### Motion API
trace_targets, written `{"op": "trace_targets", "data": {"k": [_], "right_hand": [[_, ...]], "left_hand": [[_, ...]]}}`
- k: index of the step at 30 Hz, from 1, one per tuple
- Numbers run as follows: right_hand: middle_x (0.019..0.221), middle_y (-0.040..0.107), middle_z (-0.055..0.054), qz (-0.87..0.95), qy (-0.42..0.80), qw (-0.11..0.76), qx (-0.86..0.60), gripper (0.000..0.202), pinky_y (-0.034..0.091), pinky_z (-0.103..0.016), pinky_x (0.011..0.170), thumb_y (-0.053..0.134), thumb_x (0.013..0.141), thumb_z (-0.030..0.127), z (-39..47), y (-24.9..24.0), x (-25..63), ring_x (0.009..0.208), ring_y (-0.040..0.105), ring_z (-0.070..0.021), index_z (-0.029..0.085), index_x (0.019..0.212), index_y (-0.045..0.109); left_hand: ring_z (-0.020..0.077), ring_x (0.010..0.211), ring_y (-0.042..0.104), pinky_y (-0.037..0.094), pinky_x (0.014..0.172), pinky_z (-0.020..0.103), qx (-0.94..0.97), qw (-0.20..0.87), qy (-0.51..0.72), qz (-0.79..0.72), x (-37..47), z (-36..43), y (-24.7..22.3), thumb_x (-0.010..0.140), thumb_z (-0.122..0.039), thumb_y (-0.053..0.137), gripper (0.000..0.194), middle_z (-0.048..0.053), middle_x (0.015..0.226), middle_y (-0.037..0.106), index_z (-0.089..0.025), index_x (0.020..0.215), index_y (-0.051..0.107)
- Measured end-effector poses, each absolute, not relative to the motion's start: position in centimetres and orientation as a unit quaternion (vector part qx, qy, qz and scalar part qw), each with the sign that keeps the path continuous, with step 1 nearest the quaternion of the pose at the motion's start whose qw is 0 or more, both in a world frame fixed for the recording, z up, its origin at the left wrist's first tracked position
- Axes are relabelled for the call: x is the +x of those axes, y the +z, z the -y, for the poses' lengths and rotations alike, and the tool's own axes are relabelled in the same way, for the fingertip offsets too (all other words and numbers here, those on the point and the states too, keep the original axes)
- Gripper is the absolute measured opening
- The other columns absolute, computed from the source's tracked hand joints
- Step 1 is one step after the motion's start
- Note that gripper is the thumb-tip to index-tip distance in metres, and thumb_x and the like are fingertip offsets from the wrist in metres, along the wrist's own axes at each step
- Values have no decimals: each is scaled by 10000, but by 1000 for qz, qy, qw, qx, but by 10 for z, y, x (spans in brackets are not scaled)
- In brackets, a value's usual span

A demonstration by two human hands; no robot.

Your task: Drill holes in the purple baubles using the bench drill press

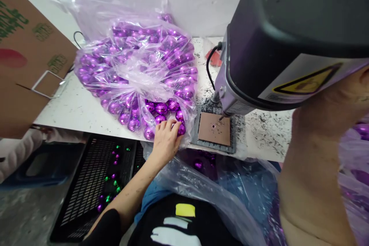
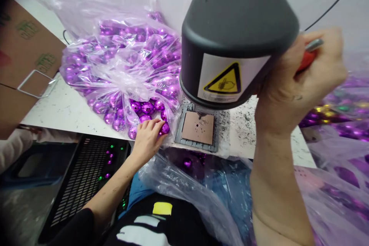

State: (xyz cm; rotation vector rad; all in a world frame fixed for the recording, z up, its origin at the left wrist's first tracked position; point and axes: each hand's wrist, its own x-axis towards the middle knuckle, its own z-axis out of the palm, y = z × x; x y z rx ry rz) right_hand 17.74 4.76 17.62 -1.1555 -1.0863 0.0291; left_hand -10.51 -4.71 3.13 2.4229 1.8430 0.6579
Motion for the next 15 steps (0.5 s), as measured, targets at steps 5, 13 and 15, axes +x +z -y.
{"op": "trace_targets", "data": {"k": [5,13,15], "right_hand": [[647,417,63,521,-34,689,-503,466,318,-157,631,491,832,528,-54,180,173,757,540,16,87,681,505],[633,360,62,544,-33,671,-503,543,293,-159,654,451,831,615,-49,187,165,748,471,22,88,703,449],[619,320,67,547,-31,666,-506,554,267,-168,645,432,828,632,-48,187,166,681,404,35,92,703,428]], "left_hand": [[309,1091,607,446,934,471,787,47,195,-583,-110,34,26,850,-239,681,509,147,1234,616,-182,1321,498],[219,1083,601,497,909,320,636,448,393,-490,-87,38,64,849,-410,713,566,79,1249,580,-246,1336,475],[216,1062,603,494,906,322,609,530,368,-461,-75,32,59,856,-430,701,539,65,1201,608,-241,1315,493]]}}
